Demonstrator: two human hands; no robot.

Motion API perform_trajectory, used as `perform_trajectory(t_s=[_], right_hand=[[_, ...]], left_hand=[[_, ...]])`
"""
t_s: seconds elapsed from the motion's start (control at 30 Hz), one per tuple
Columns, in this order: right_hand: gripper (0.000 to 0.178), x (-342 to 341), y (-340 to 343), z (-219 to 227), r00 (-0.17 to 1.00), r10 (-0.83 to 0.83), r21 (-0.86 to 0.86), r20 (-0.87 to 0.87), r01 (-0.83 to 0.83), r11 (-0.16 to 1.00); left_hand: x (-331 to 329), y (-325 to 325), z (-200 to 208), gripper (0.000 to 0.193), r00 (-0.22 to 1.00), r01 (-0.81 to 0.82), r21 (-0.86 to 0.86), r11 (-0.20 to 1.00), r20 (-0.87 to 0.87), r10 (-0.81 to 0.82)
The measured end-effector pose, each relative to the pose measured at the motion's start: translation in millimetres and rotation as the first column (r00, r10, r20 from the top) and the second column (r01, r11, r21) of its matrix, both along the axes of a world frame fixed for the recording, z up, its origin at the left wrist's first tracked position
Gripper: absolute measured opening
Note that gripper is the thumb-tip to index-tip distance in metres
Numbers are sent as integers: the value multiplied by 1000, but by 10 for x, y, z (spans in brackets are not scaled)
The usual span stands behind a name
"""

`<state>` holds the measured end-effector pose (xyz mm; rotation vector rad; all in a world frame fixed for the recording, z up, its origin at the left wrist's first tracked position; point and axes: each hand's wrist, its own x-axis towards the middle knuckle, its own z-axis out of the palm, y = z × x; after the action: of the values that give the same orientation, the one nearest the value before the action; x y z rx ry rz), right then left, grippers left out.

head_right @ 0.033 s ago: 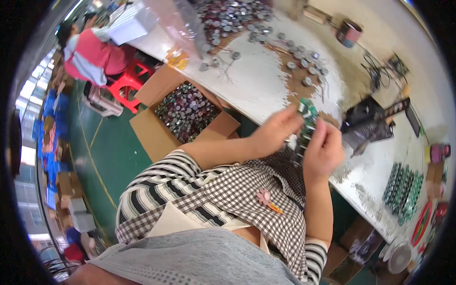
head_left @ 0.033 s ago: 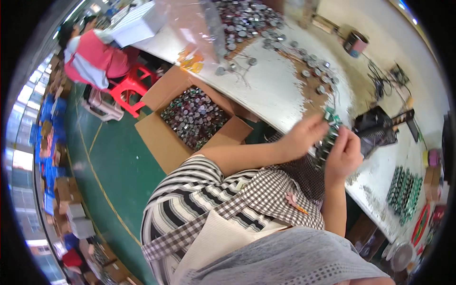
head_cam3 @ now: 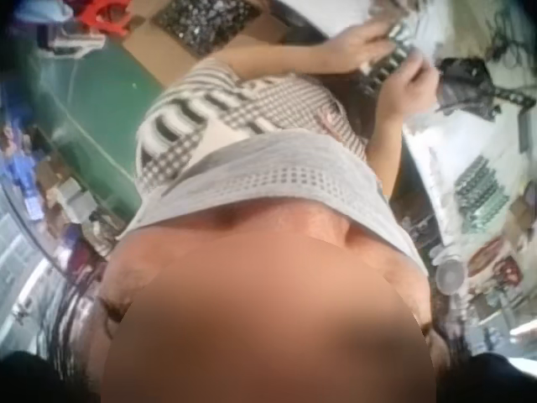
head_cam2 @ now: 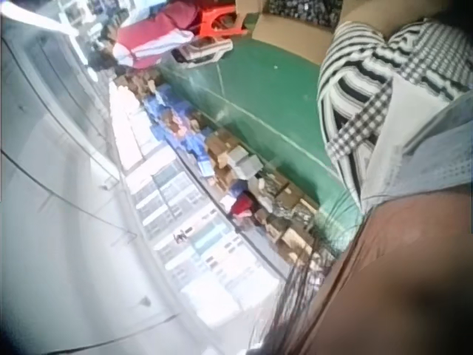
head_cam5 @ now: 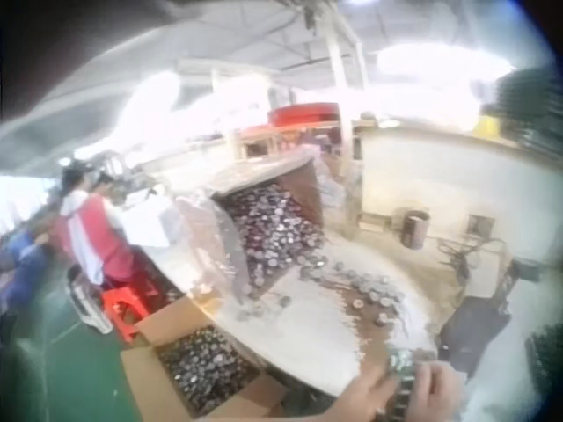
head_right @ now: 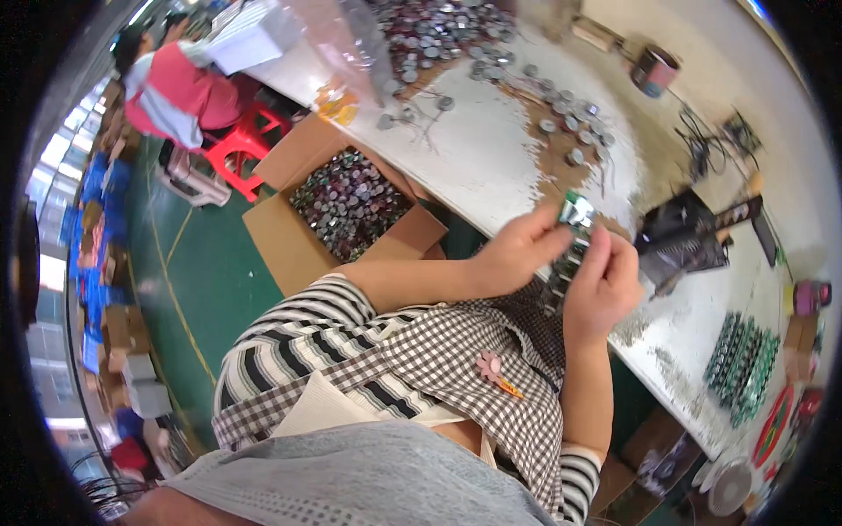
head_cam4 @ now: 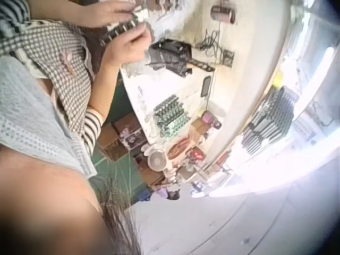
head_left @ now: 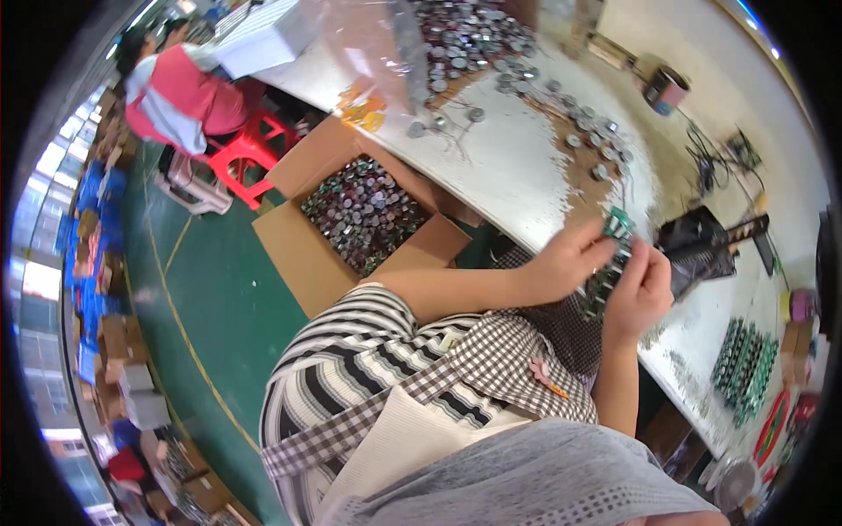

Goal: The person connects wires from small round components to circuit boards by hand and stacks the assembled circuit boards.

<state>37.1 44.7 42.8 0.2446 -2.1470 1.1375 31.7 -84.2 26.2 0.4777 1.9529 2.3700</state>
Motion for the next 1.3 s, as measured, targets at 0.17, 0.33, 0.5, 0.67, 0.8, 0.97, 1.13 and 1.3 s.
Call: perform_trajectory(t_s=[0.17, 0.33, 0.5, 0.67, 0.8, 0.97, 1.13, 1.3], right_hand=[[19, 137, -128, -202, 985, 169, -85, -44, -173, 981], [17, 144, -35, -253, 986, 15, 178, -168, 15, 984], [14, 109, 40, -234, 984, -23, 127, -179, 46, 991], [16, 117, 11, -189, 956, 6, 187, -295, 51, 981], [21, 75, 30, -119, 998, -37, -42, -52, 35, 999], [21, 225, -104, -349, 971, 206, -373, 122, -148, 916], [21, 238, -24, -406, 992, 129, -7, -4, -129, 992], [17, 179, 43, -360, 982, 172, -342, 80, -135, 930]], left_hand=[[-107, -17, -13, 11, 988, -66, 165, 984, -125, 88], [-185, -12, 77, 19, 894, 119, 537, 835, 307, -325], [-59, 39, -22, 23, 960, 93, 258, 962, 232, -155], [-77, 8, -163, 25, 901, 165, 480, 862, 282, -329], [8, 60, -161, 24, 991, 91, 298, 950, 70, -116], [-15, 41, -82, 16, 1000, -10, 442, 897, 21, 1], [-81, 27, -47, 16, 915, 20, 511, 859, 338, -223], [-3, 56, -98, 20, 929, 104, 478, 872, 267, -257]])
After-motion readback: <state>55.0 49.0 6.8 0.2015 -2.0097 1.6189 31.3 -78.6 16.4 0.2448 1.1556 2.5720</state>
